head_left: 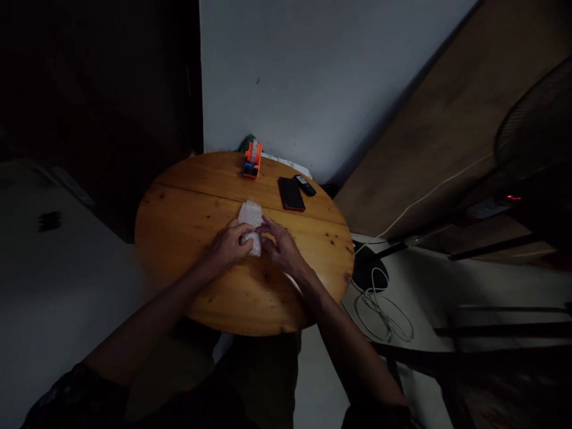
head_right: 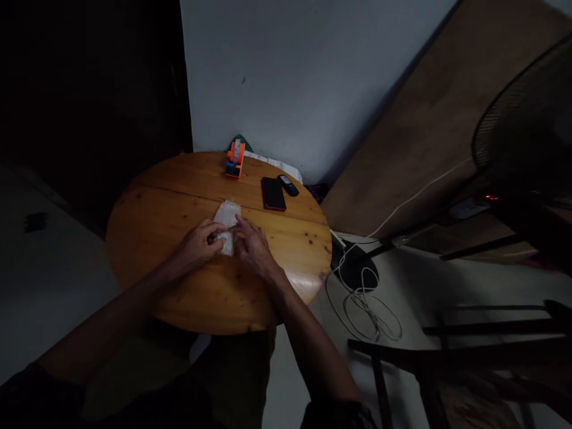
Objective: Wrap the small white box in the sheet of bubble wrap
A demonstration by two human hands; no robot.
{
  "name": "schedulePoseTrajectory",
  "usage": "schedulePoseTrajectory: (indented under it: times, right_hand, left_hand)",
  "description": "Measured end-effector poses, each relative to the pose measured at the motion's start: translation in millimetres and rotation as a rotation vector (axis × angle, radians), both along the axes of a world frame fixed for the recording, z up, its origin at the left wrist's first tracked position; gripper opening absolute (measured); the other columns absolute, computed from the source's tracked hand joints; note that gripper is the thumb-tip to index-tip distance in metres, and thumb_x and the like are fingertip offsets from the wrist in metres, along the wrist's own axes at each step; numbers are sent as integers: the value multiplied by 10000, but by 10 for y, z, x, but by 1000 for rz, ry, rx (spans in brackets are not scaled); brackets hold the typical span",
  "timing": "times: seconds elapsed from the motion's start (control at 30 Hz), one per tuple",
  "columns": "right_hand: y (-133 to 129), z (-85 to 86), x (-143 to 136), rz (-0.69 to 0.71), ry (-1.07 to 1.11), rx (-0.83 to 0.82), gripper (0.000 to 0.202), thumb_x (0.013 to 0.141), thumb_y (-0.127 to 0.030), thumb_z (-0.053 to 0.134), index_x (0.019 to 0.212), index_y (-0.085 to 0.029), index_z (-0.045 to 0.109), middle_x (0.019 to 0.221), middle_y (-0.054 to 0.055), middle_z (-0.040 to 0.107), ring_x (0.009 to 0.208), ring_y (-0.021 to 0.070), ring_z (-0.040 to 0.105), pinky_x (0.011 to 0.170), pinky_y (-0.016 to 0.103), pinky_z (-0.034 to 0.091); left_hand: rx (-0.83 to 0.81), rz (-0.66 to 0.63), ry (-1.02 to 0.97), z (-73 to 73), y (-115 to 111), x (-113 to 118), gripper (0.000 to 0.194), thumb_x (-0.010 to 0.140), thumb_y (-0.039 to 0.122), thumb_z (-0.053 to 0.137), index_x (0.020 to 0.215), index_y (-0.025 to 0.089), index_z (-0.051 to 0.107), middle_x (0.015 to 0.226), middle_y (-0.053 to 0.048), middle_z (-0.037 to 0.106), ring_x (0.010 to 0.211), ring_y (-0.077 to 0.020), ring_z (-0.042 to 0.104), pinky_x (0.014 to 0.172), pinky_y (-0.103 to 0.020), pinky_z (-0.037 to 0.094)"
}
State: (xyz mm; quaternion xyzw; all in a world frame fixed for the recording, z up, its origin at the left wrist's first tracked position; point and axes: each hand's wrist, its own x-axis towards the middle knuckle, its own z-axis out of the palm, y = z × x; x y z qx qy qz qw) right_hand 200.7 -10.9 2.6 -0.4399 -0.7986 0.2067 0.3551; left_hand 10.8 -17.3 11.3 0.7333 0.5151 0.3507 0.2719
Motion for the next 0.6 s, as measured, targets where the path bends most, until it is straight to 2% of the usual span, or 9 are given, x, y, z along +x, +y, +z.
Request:
schedulePoseTrajectory:
  times: [0.1,0.17,0.23,0.3,0.5,0.6]
  right_hand:
    - [88,-3,60,-92,214,-127,479,872,-247,576,1350,-213,553,1135,96,745,1100,253,672,951,440,517]
    - [168,13,105,-212,355,-255,417,839,-282,628,1246,-201,589,1083,93,743,944,221,703,765,344,566]
    - [251,45,126,-306,429,-426,398,802,-293,675,1174,-182,588,931,66,734,742,181,686,561,266,532]
    - [324,87,107,-350,460,-581,416,777,-282,715,1147,-160,568,758,20,689,594,153,634,421,223,458]
    - [509,189,-89,-348,494,-736,461,718,-230,795,1103,-142,556,543,-48,606,440,115,532,318,191,371]
    - [589,205,-157,-314,501,-760,389,677,-237,808,997,-150,605,470,-76,542,383,85,431,309,185,307]
  left_hand:
    - [3,23,43,8,-5,10,312,785,204,594,1058,184,745,855,-21,575,717,-156,555,726,-287,484]
    - [-4,36,50,10,-6,17,318,778,193,599,1059,178,746,870,-27,590,729,-160,569,736,-289,492]
    - [-7,35,48,6,-6,22,315,774,193,606,1056,177,746,872,-27,600,725,-159,571,732,-288,496]
    - [-3,33,42,-2,-5,23,311,774,198,612,1054,178,744,865,-24,604,717,-158,570,729,-289,499]
    - [25,32,19,-17,-7,24,286,767,185,618,1024,186,746,857,-20,603,735,-158,584,735,-282,501]
    - [17,31,15,1,-14,30,278,775,175,613,1019,187,746,853,-20,601,738,-159,590,737,-278,503]
